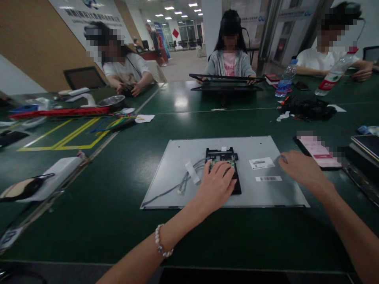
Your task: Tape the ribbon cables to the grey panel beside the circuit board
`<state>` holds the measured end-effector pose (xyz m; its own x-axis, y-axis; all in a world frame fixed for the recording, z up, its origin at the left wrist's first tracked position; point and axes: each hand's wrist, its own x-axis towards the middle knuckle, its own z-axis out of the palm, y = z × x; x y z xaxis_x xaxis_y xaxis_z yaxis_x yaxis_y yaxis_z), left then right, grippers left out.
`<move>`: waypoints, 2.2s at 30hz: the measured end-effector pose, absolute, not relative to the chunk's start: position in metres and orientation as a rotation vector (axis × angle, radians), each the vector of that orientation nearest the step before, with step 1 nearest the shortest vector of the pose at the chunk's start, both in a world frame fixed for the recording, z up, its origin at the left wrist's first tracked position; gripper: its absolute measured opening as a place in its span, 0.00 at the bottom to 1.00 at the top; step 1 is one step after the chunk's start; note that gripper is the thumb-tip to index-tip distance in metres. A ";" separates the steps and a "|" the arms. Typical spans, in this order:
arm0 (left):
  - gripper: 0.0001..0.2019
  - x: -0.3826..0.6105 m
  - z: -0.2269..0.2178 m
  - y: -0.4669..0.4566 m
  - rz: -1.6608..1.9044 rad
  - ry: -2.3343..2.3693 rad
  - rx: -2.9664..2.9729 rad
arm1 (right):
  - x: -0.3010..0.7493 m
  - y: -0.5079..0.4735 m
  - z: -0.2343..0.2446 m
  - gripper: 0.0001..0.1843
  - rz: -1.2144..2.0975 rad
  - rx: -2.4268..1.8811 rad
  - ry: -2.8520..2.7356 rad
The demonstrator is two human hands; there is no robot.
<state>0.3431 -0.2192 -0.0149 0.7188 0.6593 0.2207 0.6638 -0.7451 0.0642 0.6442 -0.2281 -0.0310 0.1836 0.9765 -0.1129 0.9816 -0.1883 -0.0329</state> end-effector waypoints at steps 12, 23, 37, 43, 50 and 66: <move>0.17 0.345 -0.016 -0.222 -0.329 -1.019 -2.919 | 0.631 -0.230 -0.028 0.22 -0.196 2.364 2.041; 0.23 0.354 -0.015 -0.239 -0.207 -0.870 -2.962 | 0.621 -0.230 -0.032 0.20 -0.225 2.301 2.199; 0.36 0.363 -0.026 -0.253 -0.163 -0.871 -3.038 | 0.573 -0.247 -0.031 0.15 -0.383 2.118 2.802; 0.40 0.359 -0.031 -0.243 -0.088 -0.942 -3.079 | 0.567 -0.250 -0.035 0.15 -0.277 2.004 2.807; 0.40 0.361 -0.026 -0.236 -0.010 -0.915 -3.046 | 0.566 -0.251 -0.031 0.15 -0.220 1.973 2.789; 0.41 0.334 0.009 -0.205 0.351 -1.257 -2.967 | 0.553 -0.263 -0.040 0.24 -0.429 1.524 3.004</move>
